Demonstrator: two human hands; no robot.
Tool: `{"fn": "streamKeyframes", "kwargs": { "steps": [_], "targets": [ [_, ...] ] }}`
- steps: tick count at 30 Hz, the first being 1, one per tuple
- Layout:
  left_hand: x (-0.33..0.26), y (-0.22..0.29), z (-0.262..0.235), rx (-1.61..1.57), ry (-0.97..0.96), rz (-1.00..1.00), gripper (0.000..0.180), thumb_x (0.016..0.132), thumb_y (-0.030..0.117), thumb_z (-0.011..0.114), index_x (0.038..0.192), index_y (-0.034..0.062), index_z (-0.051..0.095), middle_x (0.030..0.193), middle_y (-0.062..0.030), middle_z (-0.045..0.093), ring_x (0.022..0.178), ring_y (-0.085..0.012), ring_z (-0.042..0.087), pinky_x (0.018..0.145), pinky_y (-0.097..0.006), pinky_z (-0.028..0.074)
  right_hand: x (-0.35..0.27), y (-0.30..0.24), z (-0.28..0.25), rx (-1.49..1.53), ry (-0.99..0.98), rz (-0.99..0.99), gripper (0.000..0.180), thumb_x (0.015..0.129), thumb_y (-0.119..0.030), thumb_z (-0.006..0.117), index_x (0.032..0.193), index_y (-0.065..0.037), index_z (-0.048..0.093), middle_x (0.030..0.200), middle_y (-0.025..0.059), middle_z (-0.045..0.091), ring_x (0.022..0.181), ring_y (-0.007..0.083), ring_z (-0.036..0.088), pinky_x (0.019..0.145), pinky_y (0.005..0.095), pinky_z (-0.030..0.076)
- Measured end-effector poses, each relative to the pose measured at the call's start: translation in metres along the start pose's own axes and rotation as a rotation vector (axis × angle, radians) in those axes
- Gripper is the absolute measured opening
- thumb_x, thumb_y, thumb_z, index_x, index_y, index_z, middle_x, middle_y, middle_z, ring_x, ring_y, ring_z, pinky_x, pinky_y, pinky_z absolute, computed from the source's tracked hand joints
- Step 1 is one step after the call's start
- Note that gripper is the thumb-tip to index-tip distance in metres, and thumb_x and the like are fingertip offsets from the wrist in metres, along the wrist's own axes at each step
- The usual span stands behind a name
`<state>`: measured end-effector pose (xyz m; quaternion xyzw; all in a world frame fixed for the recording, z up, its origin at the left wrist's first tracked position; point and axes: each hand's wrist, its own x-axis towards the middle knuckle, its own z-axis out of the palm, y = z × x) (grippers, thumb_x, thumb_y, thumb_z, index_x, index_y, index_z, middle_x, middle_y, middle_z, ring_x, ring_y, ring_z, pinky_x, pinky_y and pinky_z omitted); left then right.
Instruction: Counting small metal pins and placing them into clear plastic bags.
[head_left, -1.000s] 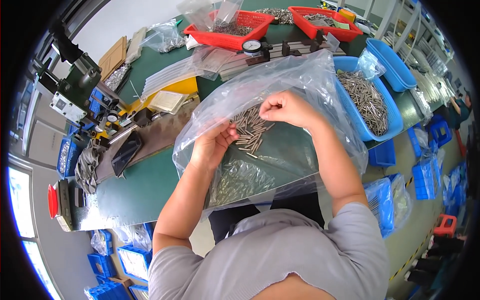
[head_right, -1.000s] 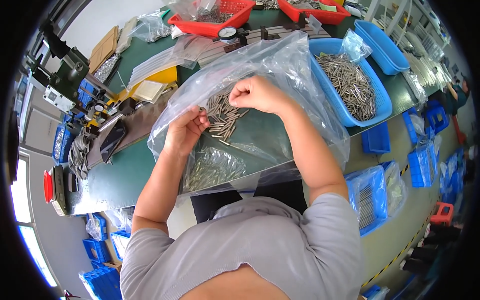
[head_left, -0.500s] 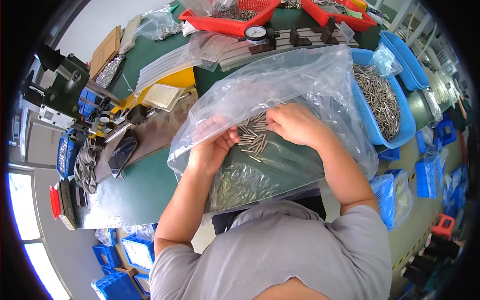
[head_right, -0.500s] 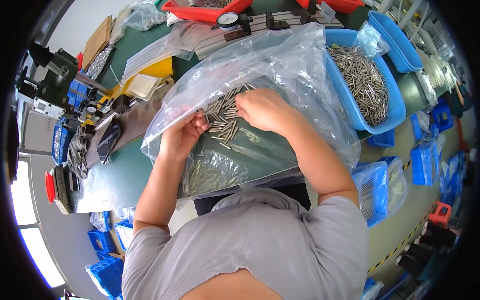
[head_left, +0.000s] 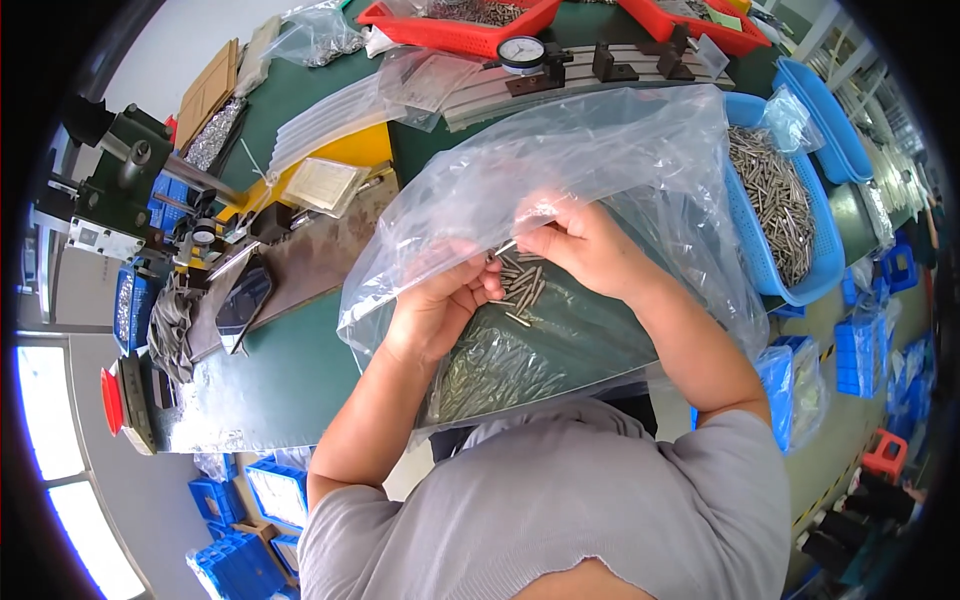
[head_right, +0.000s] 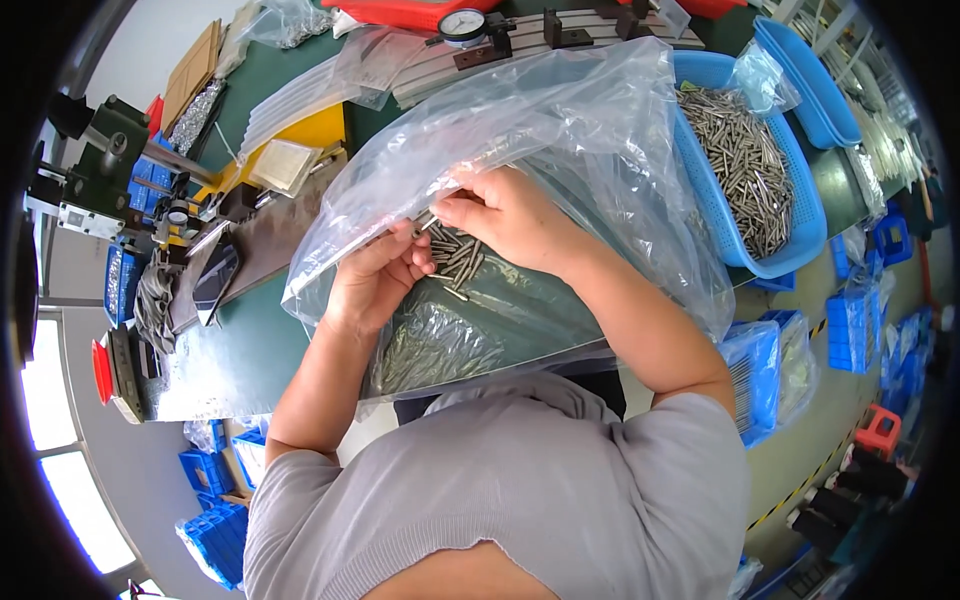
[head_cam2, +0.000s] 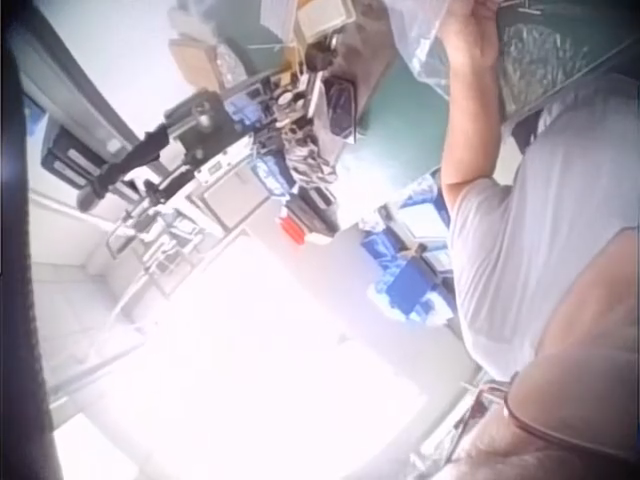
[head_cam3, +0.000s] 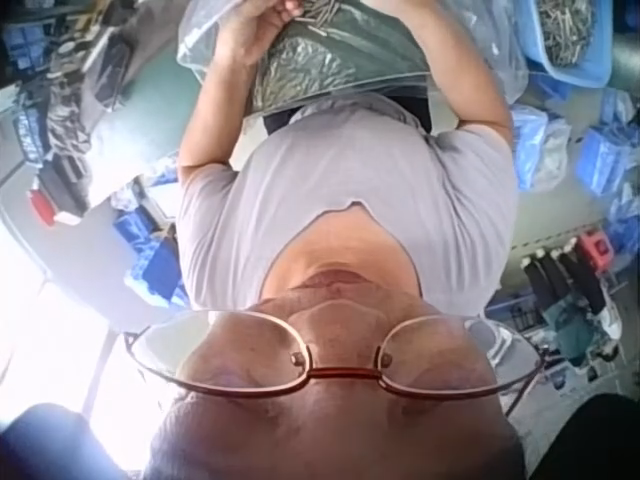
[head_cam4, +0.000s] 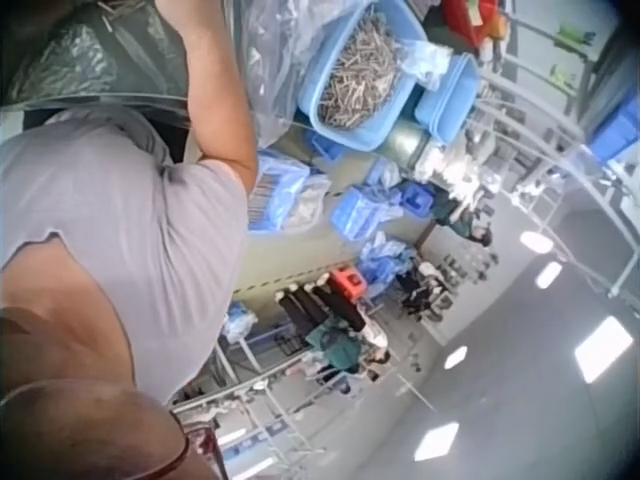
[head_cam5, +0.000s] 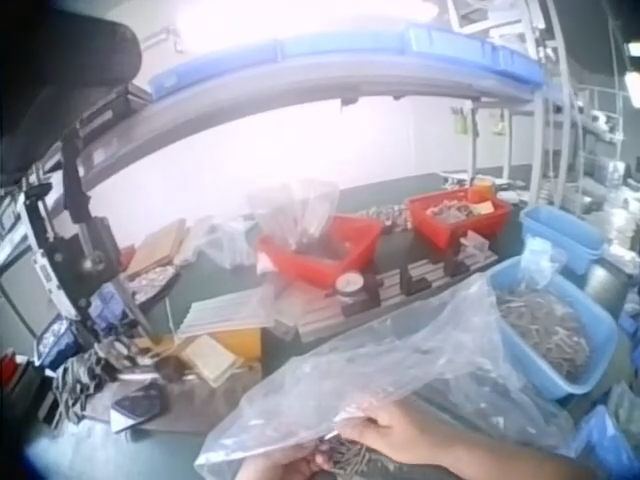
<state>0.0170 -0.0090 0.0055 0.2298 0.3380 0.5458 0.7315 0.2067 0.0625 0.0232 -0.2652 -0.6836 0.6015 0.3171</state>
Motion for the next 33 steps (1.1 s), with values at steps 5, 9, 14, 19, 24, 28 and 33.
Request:
{"fn": "streamKeyframes", "kwargs": {
  "steps": [5, 9, 14, 19, 24, 28, 33],
  "targets": [
    [0.000, -0.001, 0.000, 0.001, 0.019, 0.003, 0.015, 0.083, 0.009, 0.059, 0.094, -0.0011, 0.054, 0.085, -0.0127, 0.060, 0.072, -0.0201, 0.058, 0.069, -0.033, 0.050, 0.001, -0.001, 0.003, -0.025, -0.016, 0.018, 0.009, 0.087, -0.004, 0.053, 0.096, -0.002, 0.051, 0.084, 0.0006, 0.053, 0.080, 0.0081, 0.051, 0.074, 0.0243, 0.043],
    [0.001, -0.002, 0.001, -0.001, 0.017, -0.002, 0.016, 0.083, 0.009, 0.059, 0.094, -0.0013, 0.054, 0.084, -0.0125, 0.060, 0.072, -0.0201, 0.058, 0.069, -0.033, 0.050, 0.000, -0.004, 0.002, -0.018, -0.029, 0.010, 0.007, 0.088, -0.005, 0.053, 0.094, -0.001, 0.052, 0.084, 0.0013, 0.054, 0.082, 0.0082, 0.052, 0.074, 0.0243, 0.043],
    [0.002, -0.003, -0.001, -0.002, -0.022, -0.014, 0.015, 0.083, 0.009, 0.058, 0.094, -0.0013, 0.055, 0.087, -0.0122, 0.060, 0.074, -0.0196, 0.058, 0.070, -0.033, 0.050, 0.004, 0.011, 0.015, 0.125, -0.013, 0.027, 0.010, 0.087, -0.008, 0.054, 0.089, 0.002, 0.056, 0.081, 0.0035, 0.058, 0.075, 0.0088, 0.055, 0.069, 0.0241, 0.045],
    [0.002, -0.004, -0.004, -0.008, -0.043, -0.016, 0.015, 0.085, 0.010, 0.055, 0.095, -0.0016, 0.055, 0.087, -0.0108, 0.059, 0.075, -0.0189, 0.058, 0.071, -0.032, 0.049, 0.006, 0.007, 0.018, 0.291, -0.087, 0.106, 0.014, 0.087, -0.008, 0.055, 0.085, 0.005, 0.058, 0.074, 0.0063, 0.061, 0.067, 0.0102, 0.057, 0.063, 0.0241, 0.047],
    [0.001, -0.002, -0.001, -0.046, -0.032, 0.009, 0.015, 0.086, 0.009, 0.054, 0.096, -0.0017, 0.055, 0.088, -0.0105, 0.059, 0.075, -0.0187, 0.058, 0.071, -0.033, 0.049, 0.006, 0.004, 0.020, 0.427, -0.093, 0.151, 0.009, 0.086, -0.006, 0.057, 0.091, 0.001, 0.057, 0.082, 0.0034, 0.058, 0.079, 0.0110, 0.057, 0.070, 0.0246, 0.047],
    [0.001, -0.002, -0.003, -0.011, 0.010, 0.033, 0.015, 0.085, 0.009, 0.054, 0.097, -0.0006, 0.055, 0.088, -0.0108, 0.060, 0.075, -0.0187, 0.058, 0.072, -0.033, 0.049, 0.009, 0.010, 0.021, 0.174, 0.017, 0.029, 0.009, 0.086, -0.008, 0.056, 0.091, 0.000, 0.057, 0.080, 0.0025, 0.058, 0.075, 0.0105, 0.057, 0.067, 0.0231, 0.046],
    [0.006, 0.001, -0.014, -0.025, 0.064, 0.268, 0.015, 0.084, 0.012, 0.058, 0.096, 0.0037, 0.056, 0.088, -0.0080, 0.060, 0.077, -0.0199, 0.058, 0.073, -0.035, 0.049, 0.014, 0.004, 0.003, 0.711, 0.256, 0.129, 0.018, 0.084, -0.017, 0.056, 0.096, -0.004, 0.057, 0.075, 0.0019, 0.054, 0.062, 0.0092, 0.048, 0.055, 0.0210, 0.036]
  ]
}}
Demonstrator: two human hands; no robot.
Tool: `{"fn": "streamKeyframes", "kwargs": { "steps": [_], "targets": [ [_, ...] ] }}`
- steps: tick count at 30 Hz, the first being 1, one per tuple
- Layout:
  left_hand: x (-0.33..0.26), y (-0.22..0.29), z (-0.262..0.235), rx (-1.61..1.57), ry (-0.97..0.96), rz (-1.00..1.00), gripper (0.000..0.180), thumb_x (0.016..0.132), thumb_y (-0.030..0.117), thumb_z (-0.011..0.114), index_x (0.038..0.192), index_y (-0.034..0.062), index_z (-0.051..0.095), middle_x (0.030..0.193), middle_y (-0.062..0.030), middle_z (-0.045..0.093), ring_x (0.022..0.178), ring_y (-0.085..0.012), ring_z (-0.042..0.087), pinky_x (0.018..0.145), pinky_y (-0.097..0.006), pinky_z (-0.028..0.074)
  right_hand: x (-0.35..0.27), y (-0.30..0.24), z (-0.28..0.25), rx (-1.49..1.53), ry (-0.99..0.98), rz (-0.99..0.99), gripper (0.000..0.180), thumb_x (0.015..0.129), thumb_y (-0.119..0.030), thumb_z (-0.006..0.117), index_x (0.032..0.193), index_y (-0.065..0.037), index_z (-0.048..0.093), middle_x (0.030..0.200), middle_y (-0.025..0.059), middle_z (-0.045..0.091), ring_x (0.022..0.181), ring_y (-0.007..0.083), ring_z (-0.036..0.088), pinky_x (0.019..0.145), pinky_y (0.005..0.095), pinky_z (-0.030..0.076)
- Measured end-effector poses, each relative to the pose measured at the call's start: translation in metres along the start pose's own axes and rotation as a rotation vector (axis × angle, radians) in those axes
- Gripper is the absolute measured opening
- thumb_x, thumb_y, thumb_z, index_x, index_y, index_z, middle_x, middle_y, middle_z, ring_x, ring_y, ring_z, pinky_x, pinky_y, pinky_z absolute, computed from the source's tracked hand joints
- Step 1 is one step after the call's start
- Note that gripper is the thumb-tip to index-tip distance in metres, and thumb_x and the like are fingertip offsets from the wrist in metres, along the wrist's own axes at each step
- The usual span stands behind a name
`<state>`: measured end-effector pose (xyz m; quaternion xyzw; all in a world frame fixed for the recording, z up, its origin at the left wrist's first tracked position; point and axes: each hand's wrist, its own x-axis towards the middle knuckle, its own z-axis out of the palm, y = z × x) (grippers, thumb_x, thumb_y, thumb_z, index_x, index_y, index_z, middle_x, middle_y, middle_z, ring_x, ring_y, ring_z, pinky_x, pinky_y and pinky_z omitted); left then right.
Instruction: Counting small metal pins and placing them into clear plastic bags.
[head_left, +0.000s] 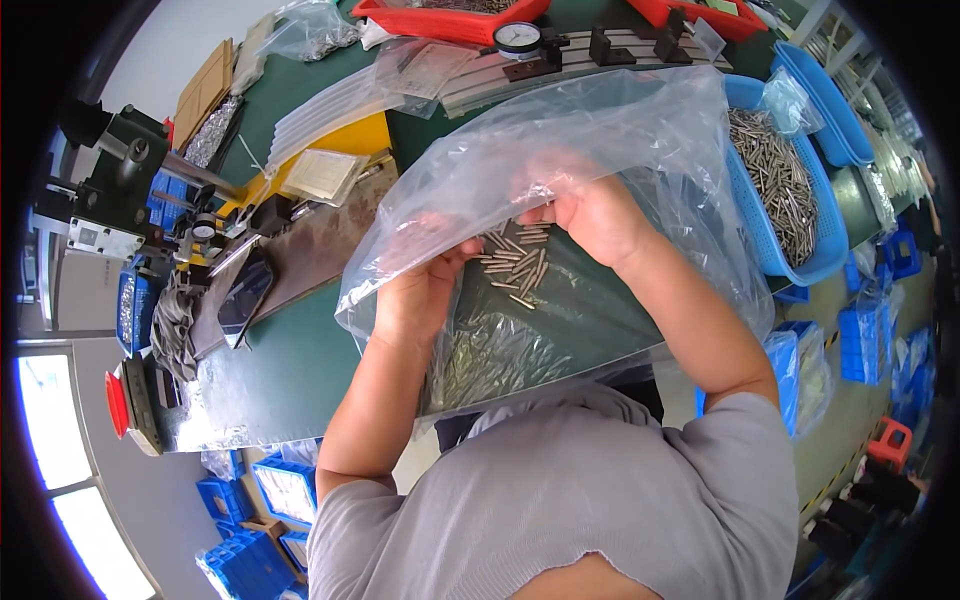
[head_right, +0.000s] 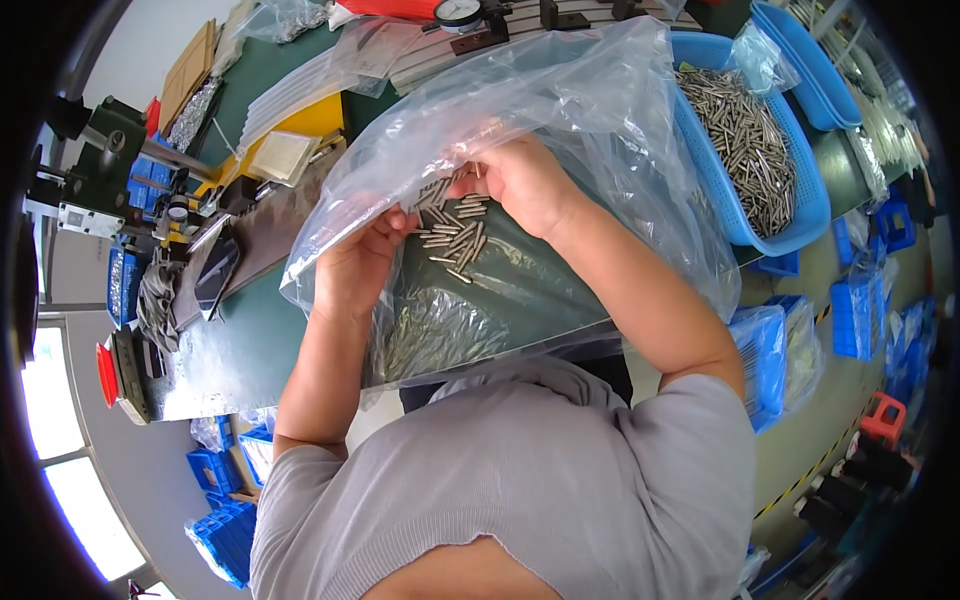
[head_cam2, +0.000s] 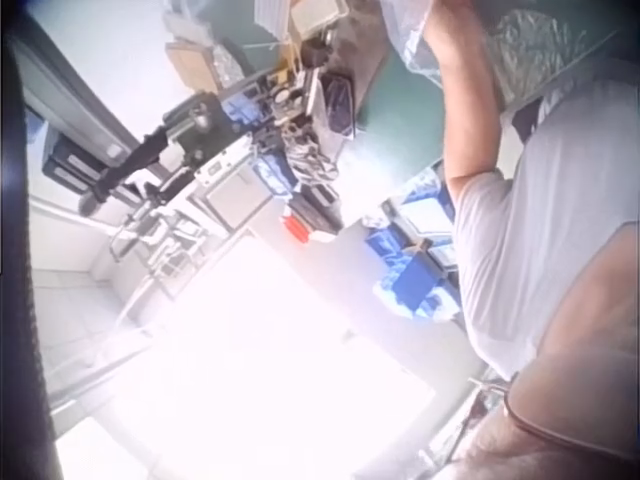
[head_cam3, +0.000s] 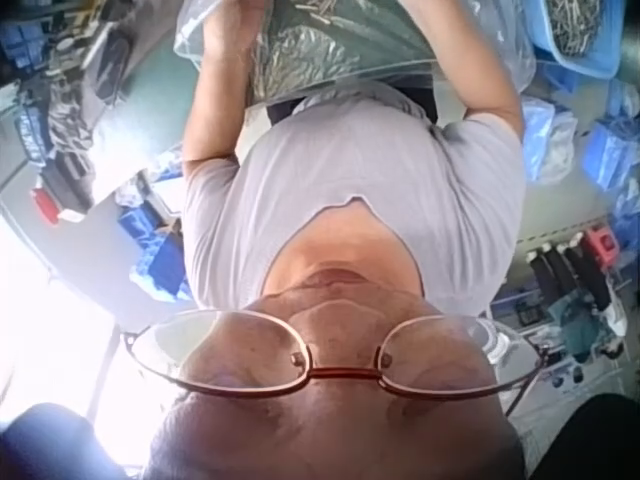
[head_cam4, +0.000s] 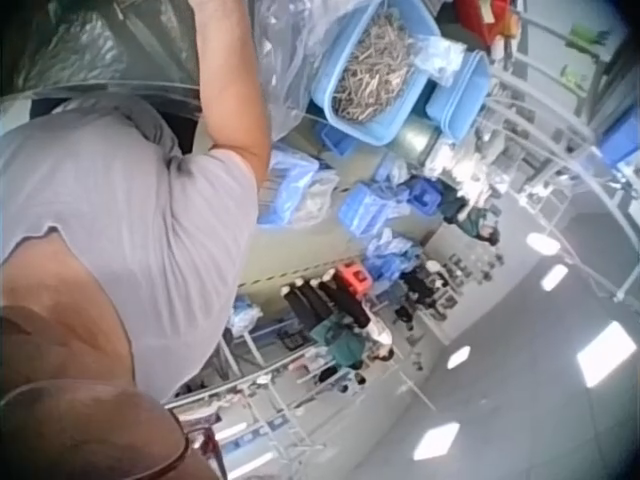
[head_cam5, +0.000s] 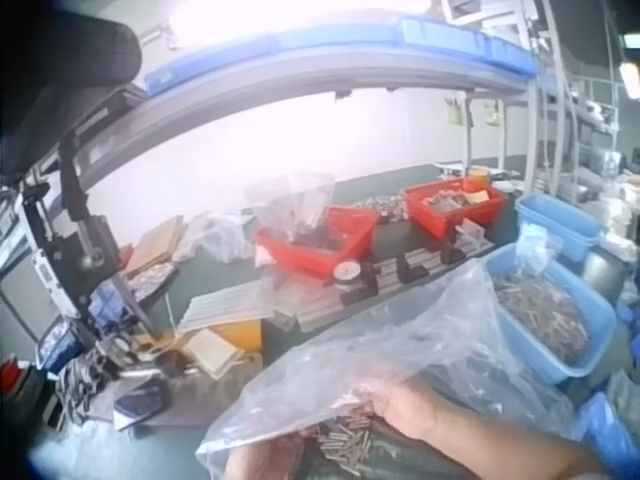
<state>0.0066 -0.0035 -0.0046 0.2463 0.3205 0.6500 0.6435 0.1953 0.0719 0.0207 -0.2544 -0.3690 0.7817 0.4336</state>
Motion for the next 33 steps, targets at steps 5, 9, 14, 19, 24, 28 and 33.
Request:
{"fn": "streamKeyframes", "kwargs": {
  "steps": [5, 9, 14, 19, 24, 28, 33],
  "targets": [
    [0.002, 0.005, -0.002, 0.102, 0.000, 0.183, 0.015, 0.083, 0.016, 0.058, 0.092, 0.0034, 0.059, 0.086, -0.0078, 0.062, 0.076, -0.0184, 0.057, 0.076, -0.032, 0.045, -0.001, 0.005, 0.002, -0.607, -0.165, -0.085, 0.015, 0.081, -0.010, 0.057, 0.094, -0.004, 0.061, 0.076, 0.0006, 0.058, 0.067, 0.0108, 0.053, 0.057, 0.0258, 0.042],
    [0.002, 0.003, -0.001, 0.154, 0.014, 0.209, 0.016, 0.083, 0.015, 0.058, 0.094, 0.0039, 0.060, 0.090, -0.0077, 0.062, 0.077, -0.0181, 0.057, 0.074, -0.030, 0.045, -0.002, 0.026, 0.006, -1.283, -0.154, -0.328, 0.013, 0.073, -0.010, 0.060, 0.086, -0.010, 0.063, 0.076, 0.0067, 0.061, 0.069, 0.0231, 0.059, 0.060, 0.0344, 0.046],
    [0.005, 0.002, -0.009, 0.164, 0.079, 0.236, 0.016, 0.082, 0.014, 0.058, 0.095, 0.0038, 0.060, 0.091, -0.0075, 0.062, 0.076, -0.0177, 0.058, 0.074, -0.030, 0.045, -0.005, 0.040, 0.015, -1.527, -0.249, -0.660, 0.012, 0.071, -0.016, 0.064, 0.081, -0.009, 0.063, 0.080, 0.0083, 0.059, 0.078, 0.0293, 0.059, 0.066, 0.0401, 0.048],
    [0.005, -0.001, -0.007, 0.193, 0.060, 0.235, 0.014, 0.081, 0.012, 0.058, 0.092, 0.0037, 0.060, 0.089, -0.0076, 0.062, 0.077, -0.0177, 0.057, 0.074, -0.030, 0.045, 0.001, 0.040, 0.026, -1.668, -0.369, -0.514, 0.027, 0.067, -0.012, 0.067, 0.094, -0.007, 0.063, 0.099, 0.0111, 0.058, 0.092, 0.0327, 0.055, 0.077, 0.0415, 0.046],
    [0.008, -0.003, -0.016, 0.163, 0.104, 0.257, 0.013, 0.081, 0.013, 0.059, 0.090, 0.0038, 0.060, 0.087, -0.0081, 0.061, 0.078, -0.0184, 0.057, 0.075, -0.031, 0.045, 0.012, 0.049, 0.026, -1.620, -0.306, -0.708, 0.017, 0.068, -0.014, 0.065, 0.081, -0.002, 0.061, 0.085, 0.0151, 0.060, 0.081, 0.0332, 0.059, 0.068, 0.0429, 0.048],
    [0.007, -0.003, -0.013, 0.182, 0.070, 0.248, 0.013, 0.081, 0.014, 0.059, 0.090, 0.0048, 0.059, 0.086, -0.0080, 0.061, 0.078, -0.0189, 0.057, 0.074, -0.032, 0.045, 0.006, 0.040, 0.017, -1.662, -0.305, -0.708, 0.019, 0.068, -0.010, 0.063, 0.084, -0.001, 0.059, 0.085, 0.0166, 0.059, 0.080, 0.0343, 0.059, 0.067, 0.0434, 0.048],
    [0.001, 0.001, -0.003, 0.148, 0.116, 0.183, 0.013, 0.082, 0.014, 0.059, 0.091, 0.0048, 0.057, 0.084, -0.0079, 0.060, 0.075, -0.0182, 0.057, 0.069, -0.030, 0.046, 0.002, 0.017, 0.019, -1.733, -0.396, -0.620, 0.020, 0.067, -0.008, 0.062, 0.086, -0.001, 0.058, 0.091, 0.0183, 0.056, 0.085, 0.0366, 0.055, 0.072, 0.0443, 0.045]
  ]
}}
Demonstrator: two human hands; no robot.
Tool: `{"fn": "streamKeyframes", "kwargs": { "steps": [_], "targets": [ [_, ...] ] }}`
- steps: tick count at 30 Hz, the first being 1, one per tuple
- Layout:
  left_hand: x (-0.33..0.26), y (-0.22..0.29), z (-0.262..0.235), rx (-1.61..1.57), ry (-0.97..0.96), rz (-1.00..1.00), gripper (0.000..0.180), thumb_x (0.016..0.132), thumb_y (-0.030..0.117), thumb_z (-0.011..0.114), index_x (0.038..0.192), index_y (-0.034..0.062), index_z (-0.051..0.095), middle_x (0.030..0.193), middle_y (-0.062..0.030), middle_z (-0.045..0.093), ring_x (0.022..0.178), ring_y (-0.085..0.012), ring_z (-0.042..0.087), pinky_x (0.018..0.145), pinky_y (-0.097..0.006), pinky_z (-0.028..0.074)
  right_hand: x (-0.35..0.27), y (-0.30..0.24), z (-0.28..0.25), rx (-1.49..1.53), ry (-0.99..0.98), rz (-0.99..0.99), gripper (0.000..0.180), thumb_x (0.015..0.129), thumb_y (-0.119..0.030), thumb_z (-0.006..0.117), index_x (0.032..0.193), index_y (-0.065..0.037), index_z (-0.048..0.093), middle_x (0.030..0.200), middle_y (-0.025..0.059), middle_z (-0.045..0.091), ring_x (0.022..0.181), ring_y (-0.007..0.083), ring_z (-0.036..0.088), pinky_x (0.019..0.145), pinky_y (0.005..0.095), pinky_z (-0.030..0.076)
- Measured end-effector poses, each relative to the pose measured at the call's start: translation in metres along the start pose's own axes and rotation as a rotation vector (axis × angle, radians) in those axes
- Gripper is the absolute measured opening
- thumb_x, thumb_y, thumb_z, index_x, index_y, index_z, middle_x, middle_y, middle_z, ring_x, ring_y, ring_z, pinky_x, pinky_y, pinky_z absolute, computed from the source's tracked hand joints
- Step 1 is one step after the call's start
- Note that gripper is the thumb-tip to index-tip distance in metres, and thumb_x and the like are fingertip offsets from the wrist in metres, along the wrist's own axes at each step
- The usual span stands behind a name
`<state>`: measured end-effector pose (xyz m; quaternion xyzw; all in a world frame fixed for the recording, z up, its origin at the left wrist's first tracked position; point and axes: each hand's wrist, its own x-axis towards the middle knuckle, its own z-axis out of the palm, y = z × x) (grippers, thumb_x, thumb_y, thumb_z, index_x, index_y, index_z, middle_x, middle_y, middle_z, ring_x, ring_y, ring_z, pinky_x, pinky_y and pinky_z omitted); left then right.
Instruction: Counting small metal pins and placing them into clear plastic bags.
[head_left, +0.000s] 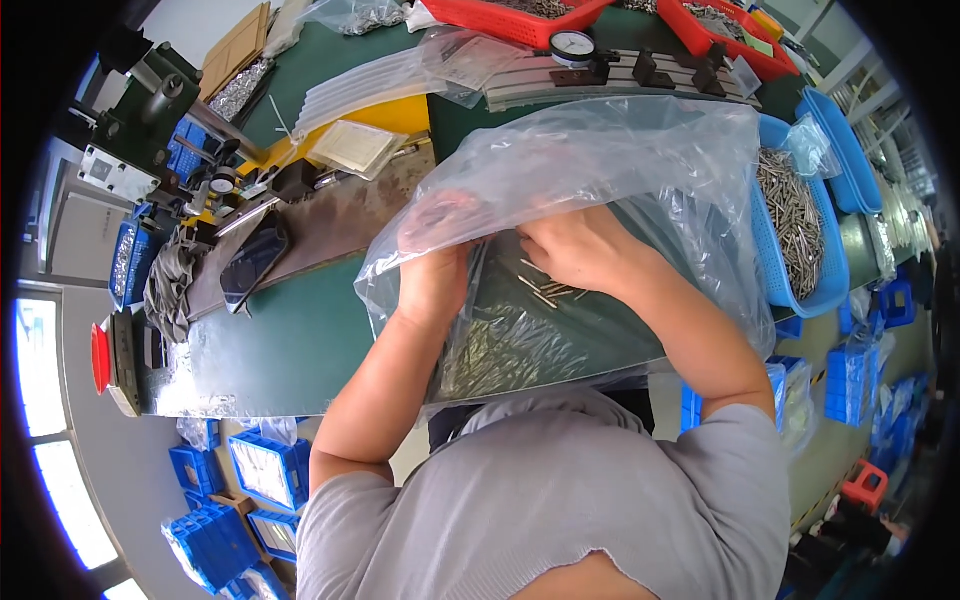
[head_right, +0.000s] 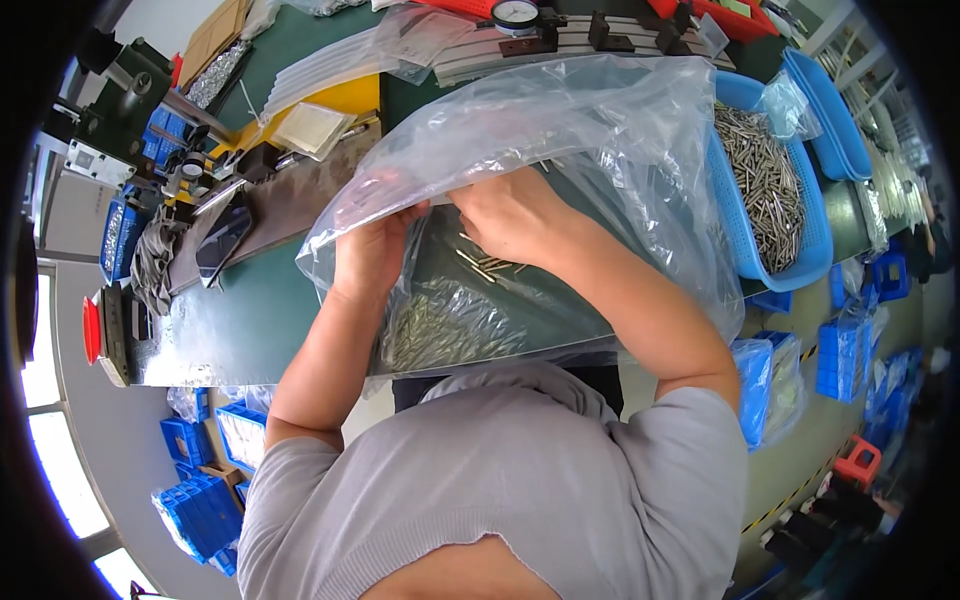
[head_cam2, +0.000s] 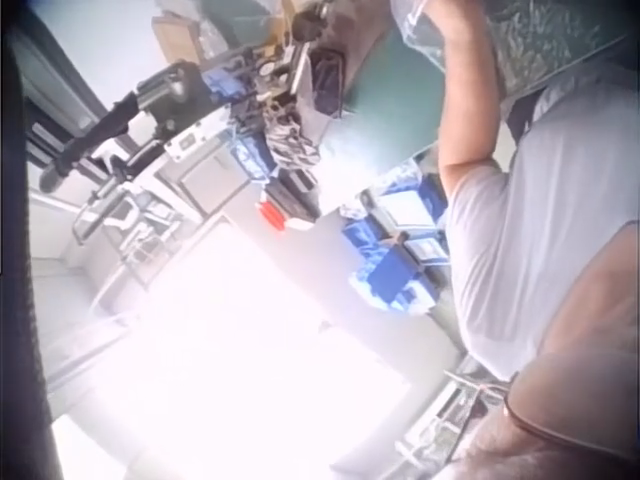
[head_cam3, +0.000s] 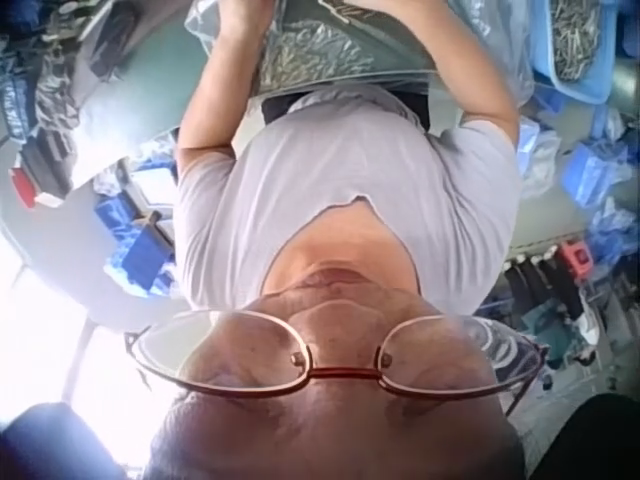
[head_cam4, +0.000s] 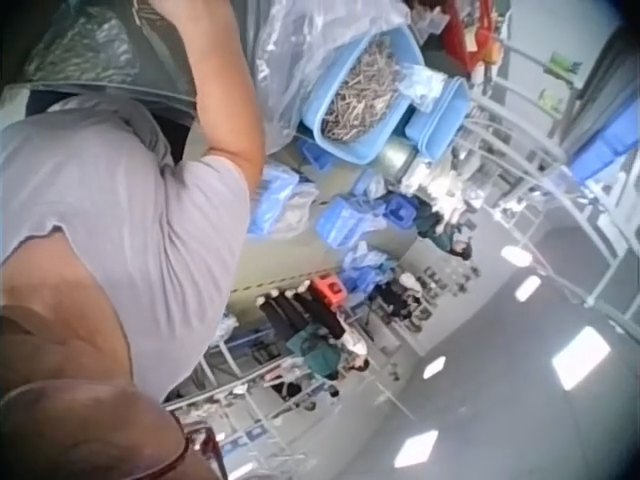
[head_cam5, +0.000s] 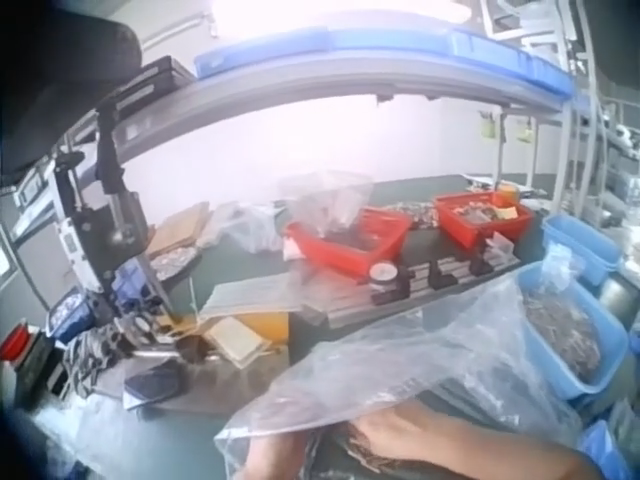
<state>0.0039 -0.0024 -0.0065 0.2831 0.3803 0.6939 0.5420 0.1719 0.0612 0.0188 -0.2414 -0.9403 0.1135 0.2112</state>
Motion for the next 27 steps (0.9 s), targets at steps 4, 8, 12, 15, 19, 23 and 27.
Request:
{"fn": "streamKeyframes", "kwargs": {
  "steps": [4, 8, 12, 15, 19, 23, 27],
  "targets": [
    [-0.003, 0.006, 0.002, 0.005, -0.087, -0.103, 0.014, 0.083, 0.011, 0.060, 0.094, 0.0040, 0.053, 0.086, -0.0082, 0.059, 0.073, -0.0174, 0.059, 0.063, -0.029, 0.048, -0.002, 0.006, -0.005, 0.020, -0.063, -0.009, 0.020, 0.068, -0.007, 0.061, 0.086, -0.001, 0.057, 0.092, 0.0180, 0.054, 0.086, 0.0374, 0.053, 0.073, 0.0441, 0.043],
    [-0.005, 0.008, 0.010, -0.009, -0.098, -0.168, 0.012, 0.082, 0.011, 0.057, 0.090, 0.0025, 0.054, 0.083, -0.0099, 0.058, 0.070, -0.0170, 0.057, 0.064, -0.028, 0.046, -0.001, 0.007, -0.007, -0.002, -0.050, 0.005, 0.019, 0.066, -0.005, 0.059, 0.085, -0.001, 0.057, 0.088, 0.0176, 0.055, 0.083, 0.0390, 0.052, 0.072, 0.0435, 0.044],
    [-0.002, 0.004, 0.004, -0.072, -0.191, -0.238, 0.011, 0.084, 0.010, 0.057, 0.092, 0.0041, 0.052, 0.083, -0.0087, 0.059, 0.071, -0.0183, 0.060, 0.064, -0.030, 0.050, -0.002, 0.015, -0.015, 0.374, 0.065, 0.188, 0.014, 0.076, -0.009, 0.059, 0.088, -0.001, 0.058, 0.084, 0.0095, 0.058, 0.074, 0.0237, 0.055, 0.066, 0.0354, 0.044],
    [-0.002, 0.003, 0.004, -0.154, -0.201, -0.302, 0.013, 0.084, 0.011, 0.057, 0.092, 0.0022, 0.053, 0.084, -0.0096, 0.059, 0.073, -0.0179, 0.058, 0.066, -0.030, 0.049, -0.003, 0.021, -0.020, 0.850, 0.123, 0.258, 0.014, 0.084, -0.014, 0.059, 0.091, -0.002, 0.059, 0.083, 0.0012, 0.057, 0.073, 0.0078, 0.049, 0.062, 0.0259, 0.041],
    [-0.003, 0.003, 0.006, -0.178, -0.175, -0.363, 0.016, 0.083, 0.010, 0.057, 0.095, -0.0005, 0.054, 0.087, -0.0101, 0.058, 0.074, -0.0171, 0.056, 0.067, -0.030, 0.048, -0.003, 0.011, -0.024, 1.074, 0.068, 0.361, 0.011, 0.084, -0.010, 0.058, 0.092, -0.003, 0.059, 0.085, 0.0018, 0.057, 0.077, 0.0080, 0.051, 0.067, 0.0232, 0.042],
    [-0.004, 0.005, 0.009, -0.164, -0.203, -0.371, 0.018, 0.083, 0.009, 0.057, 0.098, -0.0013, 0.054, 0.089, -0.0102, 0.059, 0.074, -0.0169, 0.056, 0.068, -0.030, 0.048, -0.002, 0.012, -0.013, 1.161, 0.061, 0.310, 0.011, 0.084, -0.009, 0.058, 0.092, -0.001, 0.058, 0.085, 0.0022, 0.057, 0.078, 0.0081, 0.052, 0.070, 0.0224, 0.042],
    [-0.005, 0.004, 0.010, -0.189, -0.219, -0.355, 0.015, 0.083, 0.007, 0.056, 0.096, -0.0012, 0.054, 0.087, -0.0114, 0.060, 0.074, -0.0186, 0.058, 0.068, -0.031, 0.049, -0.001, 0.008, -0.013, 1.231, 0.033, 0.313, 0.011, 0.083, -0.007, 0.058, 0.091, -0.001, 0.058, 0.085, 0.0023, 0.057, 0.079, 0.0085, 0.053, 0.072, 0.0231, 0.043]
  ]
}}
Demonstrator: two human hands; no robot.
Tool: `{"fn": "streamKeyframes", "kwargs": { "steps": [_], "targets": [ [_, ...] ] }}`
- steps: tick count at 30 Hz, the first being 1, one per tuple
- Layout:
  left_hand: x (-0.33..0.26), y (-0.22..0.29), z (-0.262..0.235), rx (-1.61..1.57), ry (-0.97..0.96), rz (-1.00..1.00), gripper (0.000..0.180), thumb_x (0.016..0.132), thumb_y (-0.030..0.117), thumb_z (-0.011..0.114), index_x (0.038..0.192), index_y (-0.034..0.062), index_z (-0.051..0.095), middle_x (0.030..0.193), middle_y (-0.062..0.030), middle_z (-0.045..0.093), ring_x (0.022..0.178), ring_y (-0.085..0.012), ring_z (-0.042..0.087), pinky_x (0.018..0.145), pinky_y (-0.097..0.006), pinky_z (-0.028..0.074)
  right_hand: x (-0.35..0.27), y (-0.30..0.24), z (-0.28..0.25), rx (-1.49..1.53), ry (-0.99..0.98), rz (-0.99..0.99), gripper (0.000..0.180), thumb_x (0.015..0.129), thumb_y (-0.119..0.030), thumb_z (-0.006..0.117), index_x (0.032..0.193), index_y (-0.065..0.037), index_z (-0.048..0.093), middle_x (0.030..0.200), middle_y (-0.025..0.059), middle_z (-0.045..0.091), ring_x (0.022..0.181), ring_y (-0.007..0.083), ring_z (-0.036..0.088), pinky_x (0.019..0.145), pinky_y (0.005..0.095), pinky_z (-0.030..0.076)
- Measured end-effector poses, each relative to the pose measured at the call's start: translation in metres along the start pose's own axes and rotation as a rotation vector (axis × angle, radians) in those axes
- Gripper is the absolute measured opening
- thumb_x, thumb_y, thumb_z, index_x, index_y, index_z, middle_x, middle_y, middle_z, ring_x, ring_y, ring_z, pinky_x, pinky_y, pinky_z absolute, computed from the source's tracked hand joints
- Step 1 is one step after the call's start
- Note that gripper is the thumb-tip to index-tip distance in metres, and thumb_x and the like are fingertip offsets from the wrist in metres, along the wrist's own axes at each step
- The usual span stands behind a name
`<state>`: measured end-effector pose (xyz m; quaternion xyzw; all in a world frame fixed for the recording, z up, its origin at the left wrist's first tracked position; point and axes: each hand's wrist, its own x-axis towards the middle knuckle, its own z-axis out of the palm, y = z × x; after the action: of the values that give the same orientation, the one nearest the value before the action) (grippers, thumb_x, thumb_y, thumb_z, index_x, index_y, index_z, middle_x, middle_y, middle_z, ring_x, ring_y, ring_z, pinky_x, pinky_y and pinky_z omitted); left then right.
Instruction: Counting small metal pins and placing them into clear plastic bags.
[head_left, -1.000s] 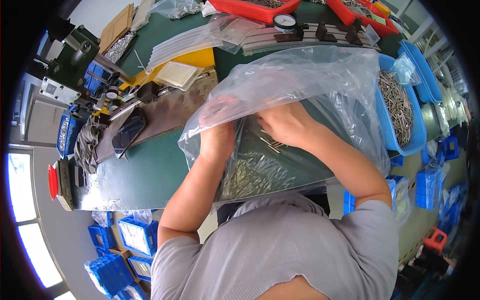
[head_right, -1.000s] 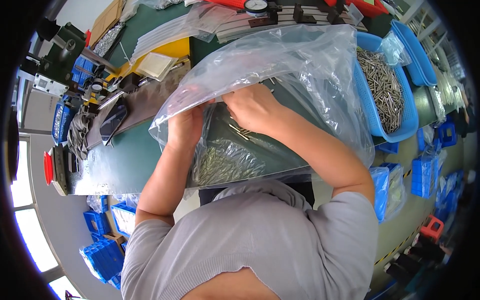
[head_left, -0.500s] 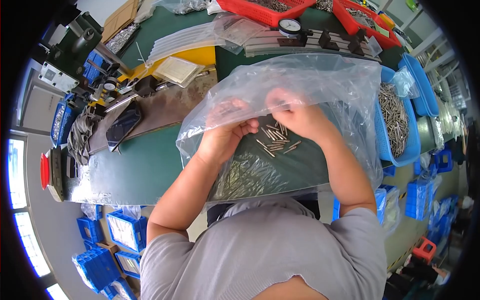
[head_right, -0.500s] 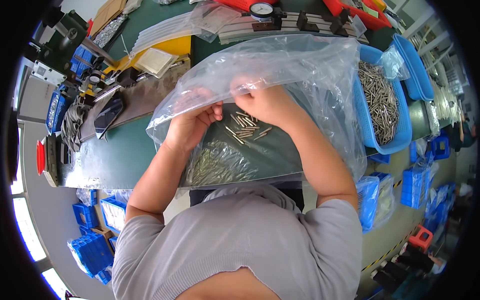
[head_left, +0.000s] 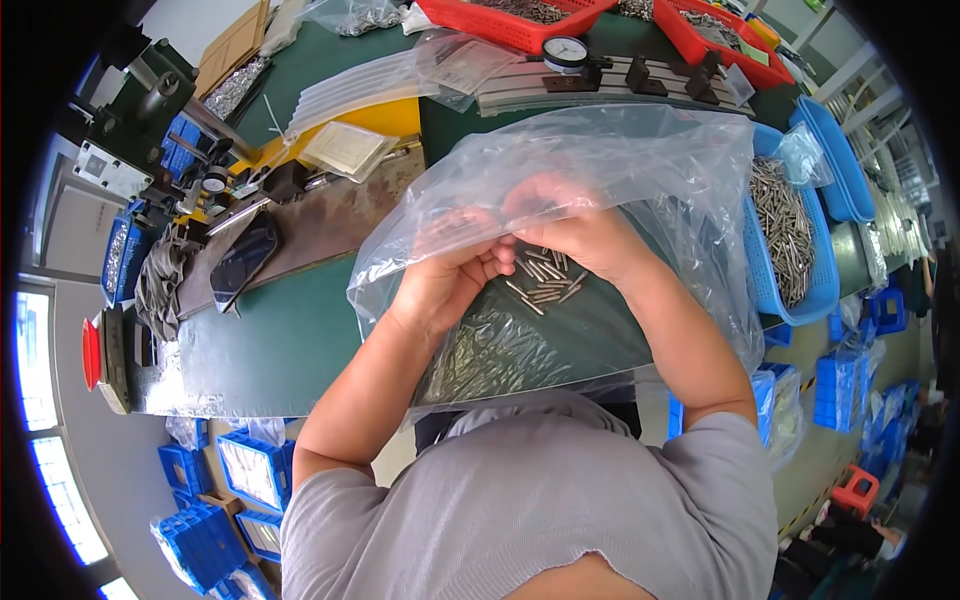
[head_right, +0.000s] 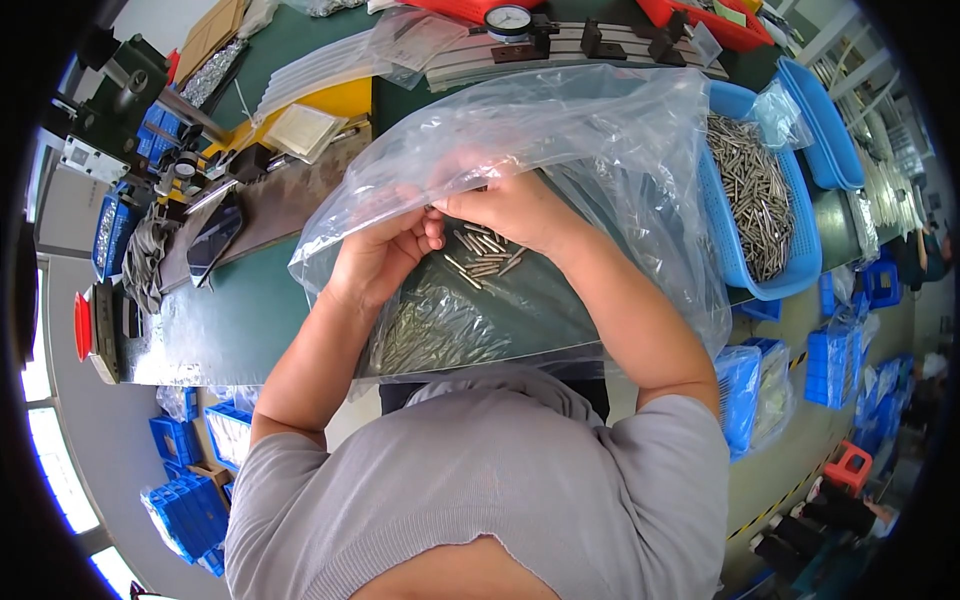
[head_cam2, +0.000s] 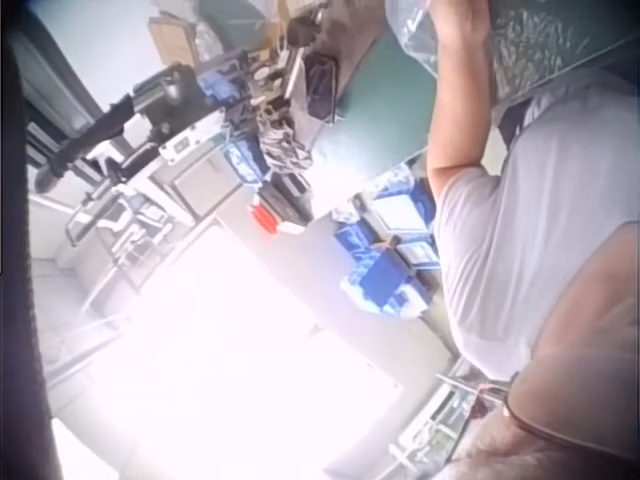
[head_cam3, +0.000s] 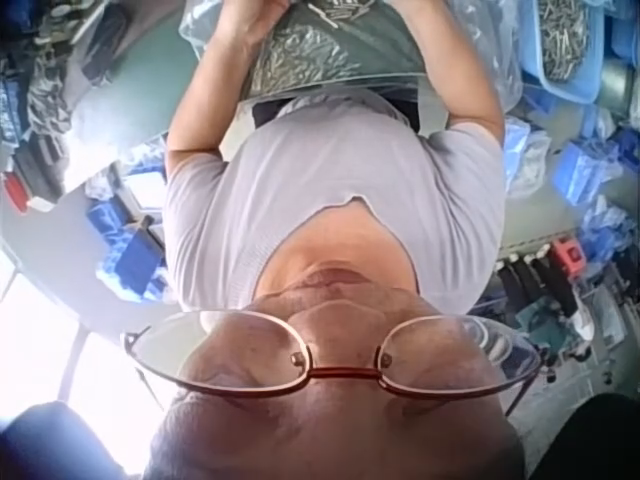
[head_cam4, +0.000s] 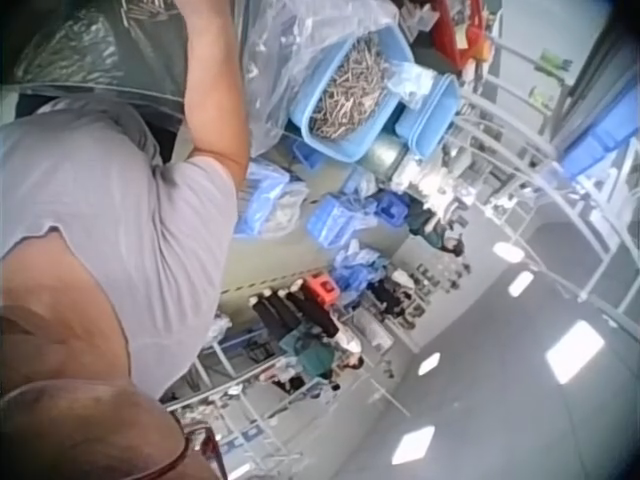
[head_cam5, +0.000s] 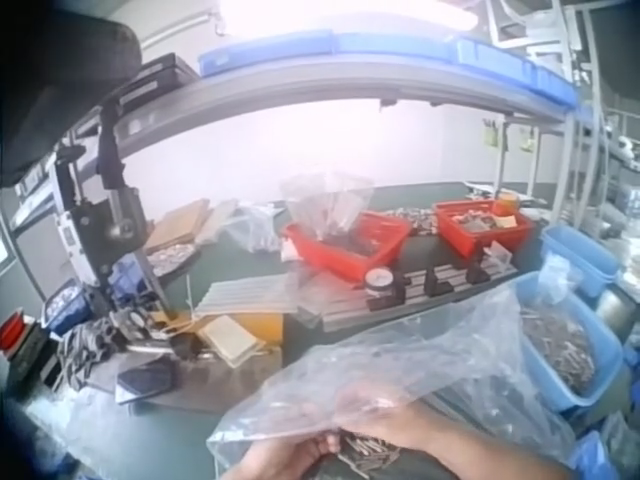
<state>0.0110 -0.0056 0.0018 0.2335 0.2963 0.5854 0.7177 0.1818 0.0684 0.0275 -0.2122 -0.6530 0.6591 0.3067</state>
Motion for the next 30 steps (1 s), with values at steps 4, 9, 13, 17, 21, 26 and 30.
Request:
{"fn": "streamKeyframes", "kwargs": {
  "steps": [4, 9, 13, 17, 21, 26, 30],
  "targets": [
    [0.001, -0.002, -0.004, 0.009, -0.017, 0.003, 0.016, 0.084, 0.008, 0.056, 0.097, -0.0012, 0.055, 0.088, -0.0111, 0.060, 0.075, -0.0188, 0.057, 0.069, -0.031, 0.049, 0.000, 0.005, 0.001, 0.154, -0.012, 0.096, 0.012, 0.083, -0.002, 0.057, 0.094, 0.001, 0.057, 0.085, 0.0055, 0.060, 0.081, 0.0123, 0.057, 0.074, 0.0254, 0.046],
    [0.002, -0.002, -0.007, -0.008, -0.016, 0.008, 0.016, 0.084, 0.008, 0.055, 0.098, -0.0009, 0.055, 0.087, -0.0111, 0.060, 0.075, -0.0189, 0.057, 0.069, -0.031, 0.049, 0.001, 0.008, 0.003, 0.044, 0.045, 0.086, 0.012, 0.083, -0.004, 0.058, 0.094, 0.001, 0.057, 0.084, 0.0060, 0.060, 0.079, 0.0123, 0.058, 0.073, 0.0253, 0.046],
    [0.002, -0.001, -0.006, 0.016, 0.041, 0.007, 0.016, 0.084, 0.008, 0.055, 0.097, 0.0001, 0.055, 0.085, -0.0103, 0.059, 0.074, -0.0181, 0.057, 0.068, -0.031, 0.049, 0.002, 0.014, 0.007, -0.123, 0.080, -0.041, 0.014, 0.083, -0.006, 0.058, 0.096, 0.000, 0.057, 0.082, 0.0052, 0.060, 0.077, 0.0122, 0.058, 0.069, 0.0248, 0.046],
    [0.004, -0.002, -0.008, 0.010, 0.065, 0.056, 0.014, 0.084, 0.008, 0.055, 0.096, 0.0015, 0.055, 0.083, -0.0091, 0.059, 0.073, -0.0171, 0.057, 0.067, -0.031, 0.049, 0.003, 0.018, -0.015, 0.361, 0.191, 0.128, 0.015, 0.083, -0.013, 0.056, 0.095, -0.004, 0.057, 0.082, 0.0025, 0.056, 0.077, 0.0107, 0.053, 0.065, 0.0246, 0.042],
    [0.004, -0.002, -0.011, 0.007, 0.084, 0.093, 0.012, 0.085, 0.012, 0.053, 0.094, 0.0036, 0.055, 0.081, -0.0076, 0.058, 0.072, -0.0165, 0.056, 0.066, -0.030, 0.049, 0.008, 0.008, -0.012, 0.696, 0.239, 0.175, 0.018, 0.082, -0.015, 0.058, 0.097, -0.005, 0.058, 0.085, 0.0032, 0.057, 0.077, 0.0115, 0.053, 0.064, 0.0240, 0.042],
    [0.006, -0.001, -0.010, -0.044, 0.065, 0.127, 0.014, 0.087, 0.018, 0.052, 0.093, 0.0054, 0.055, 0.081, -0.0066, 0.058, 0.073, -0.0172, 0.056, 0.065, -0.031, 0.048, 0.008, 0.024, -0.010, -0.571, 0.179, -0.041, 0.016, 0.077, -0.006, 0.061, 0.093, -0.005, 0.060, 0.095, 0.0069, 0.060, 0.087, 0.0224, 0.058, 0.075, 0.0335, 0.046],
    [0.006, 0.000, -0.009, -0.042, 0.076, 0.116, 0.015, 0.088, 0.020, 0.052, 0.092, 0.0058, 0.054, 0.081, -0.0064, 0.058, 0.073, -0.0177, 0.056, 0.065, -0.031, 0.048, 0.007, 0.030, -0.003, -1.149, 0.202, -0.287, 0.032, 0.065, -0.005, 0.067, 0.096, -0.009, 0.060, 0.103, 0.0143, 0.057, 0.098, 0.0363, 0.052, 0.081, 0.0439, 0.043]
  ]
}}
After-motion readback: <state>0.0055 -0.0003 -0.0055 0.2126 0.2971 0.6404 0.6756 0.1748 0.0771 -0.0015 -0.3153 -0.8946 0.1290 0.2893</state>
